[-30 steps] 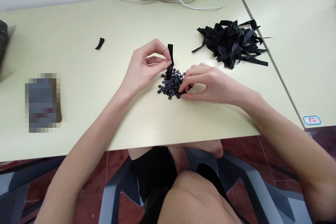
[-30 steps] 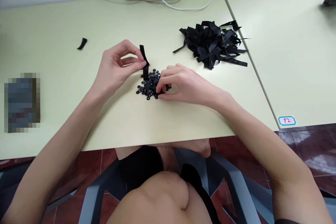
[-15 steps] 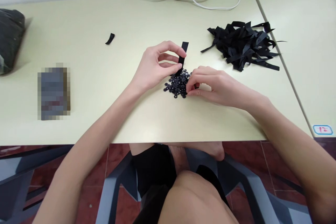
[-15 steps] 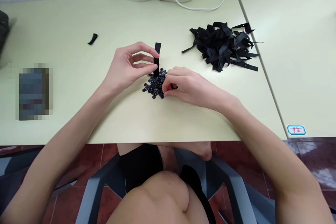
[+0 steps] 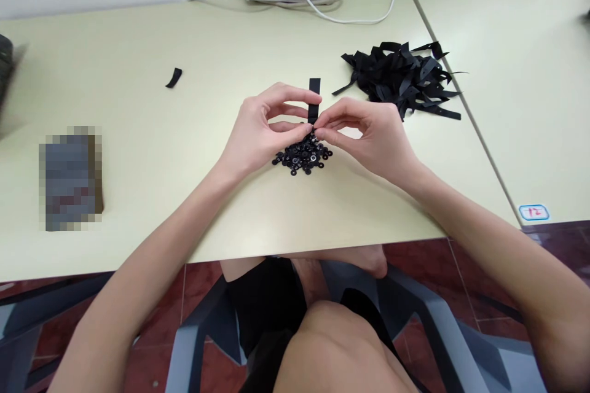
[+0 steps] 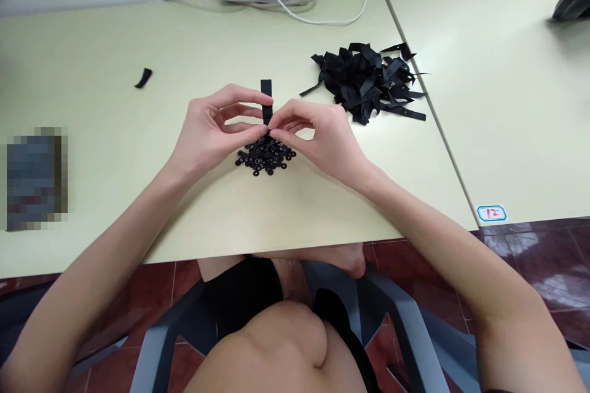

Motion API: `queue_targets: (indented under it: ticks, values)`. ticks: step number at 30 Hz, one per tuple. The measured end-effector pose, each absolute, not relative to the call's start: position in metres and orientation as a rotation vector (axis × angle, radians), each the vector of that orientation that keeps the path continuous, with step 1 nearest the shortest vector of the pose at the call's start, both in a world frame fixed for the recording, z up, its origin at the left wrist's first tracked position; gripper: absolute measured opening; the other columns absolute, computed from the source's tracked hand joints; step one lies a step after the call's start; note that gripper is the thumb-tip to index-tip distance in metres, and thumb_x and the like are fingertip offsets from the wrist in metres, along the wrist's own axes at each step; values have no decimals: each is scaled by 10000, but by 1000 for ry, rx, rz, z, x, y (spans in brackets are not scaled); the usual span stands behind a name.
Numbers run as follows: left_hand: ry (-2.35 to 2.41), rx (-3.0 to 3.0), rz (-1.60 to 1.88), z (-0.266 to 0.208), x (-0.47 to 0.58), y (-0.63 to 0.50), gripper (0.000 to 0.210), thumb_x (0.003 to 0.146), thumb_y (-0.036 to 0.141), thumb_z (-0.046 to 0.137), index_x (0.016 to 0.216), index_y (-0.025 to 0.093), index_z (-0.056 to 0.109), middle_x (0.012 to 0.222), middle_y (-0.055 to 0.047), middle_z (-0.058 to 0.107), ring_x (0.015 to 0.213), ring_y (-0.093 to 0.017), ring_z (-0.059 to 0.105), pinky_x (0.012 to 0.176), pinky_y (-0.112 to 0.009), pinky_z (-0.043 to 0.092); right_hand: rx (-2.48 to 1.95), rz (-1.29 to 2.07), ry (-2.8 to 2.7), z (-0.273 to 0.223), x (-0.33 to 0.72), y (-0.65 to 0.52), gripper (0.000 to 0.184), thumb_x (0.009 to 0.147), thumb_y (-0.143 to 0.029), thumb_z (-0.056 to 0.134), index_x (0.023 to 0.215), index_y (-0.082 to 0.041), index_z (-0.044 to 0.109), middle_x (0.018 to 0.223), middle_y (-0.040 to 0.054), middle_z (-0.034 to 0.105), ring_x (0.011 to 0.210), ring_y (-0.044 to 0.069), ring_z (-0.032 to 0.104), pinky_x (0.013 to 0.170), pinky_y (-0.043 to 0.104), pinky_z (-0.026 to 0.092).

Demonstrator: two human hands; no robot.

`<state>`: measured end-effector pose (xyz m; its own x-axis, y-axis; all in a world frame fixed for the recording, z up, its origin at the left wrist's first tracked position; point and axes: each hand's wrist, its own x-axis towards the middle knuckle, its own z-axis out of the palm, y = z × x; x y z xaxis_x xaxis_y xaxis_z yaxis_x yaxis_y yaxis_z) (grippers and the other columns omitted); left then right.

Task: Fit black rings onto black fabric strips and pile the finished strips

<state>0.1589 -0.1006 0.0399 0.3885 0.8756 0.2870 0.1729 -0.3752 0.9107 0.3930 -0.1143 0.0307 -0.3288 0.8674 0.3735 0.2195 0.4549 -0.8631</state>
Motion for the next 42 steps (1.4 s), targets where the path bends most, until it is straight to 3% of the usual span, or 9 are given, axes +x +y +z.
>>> queue_targets:
  ticks: [7,12,19,30,37,42]
  values:
    - [925,1836,1072,41,160,-103,329,990,458,879,1264,300,791,1441,-72,751,1291,-305,788,996,-419,749,-950,806,-1789,32,392,-117,97,1000,-387,885,963,-317,829,1007,31,811,977,260,785,947,506,736]
    - [913,1842,1081,42,161,-104,298,987,385,873,1270,325,802,1419,-58,764,1382,-342,740,1000,-461,752,-953,786,-1736,32,390,-120,86,1014,-359,867,963,-303,827,1006,38,815,960,260,787,968,518,728]
    - [887,1873,1078,45,162,-108,217,1007,301,808,1222,316,831,1401,-62,773,1438,-345,702,1007,-475,754,-964,855,-1684,29,390,-116,251,932,-424,960,1059,-308,777,1029,33,799,979,252,792,960,469,735]
    - [728,1950,1188,39,163,-104,178,1060,350,803,1227,290,805,1335,-81,766,1340,-295,751,925,-390,769,-909,686,-1805,24,391,-111,152,1025,-368,847,983,-267,742,966,15,765,881,198,753,844,390,711]
    - [711,1988,1223,31,163,-98,455,1033,451,863,1423,356,649,1401,-56,734,1283,-242,765,882,-297,754,-893,475,-1814,26,389,-116,55,1083,-293,755,1045,-255,767,997,27,813,869,212,798,873,415,732]
    - [686,2049,1233,33,164,-99,215,1095,392,805,1285,308,752,1270,-51,790,1174,-222,803,855,-307,750,-871,336,-1846,28,391,-121,113,1115,-251,699,1077,-276,803,1008,26,843,908,229,822,878,426,721]
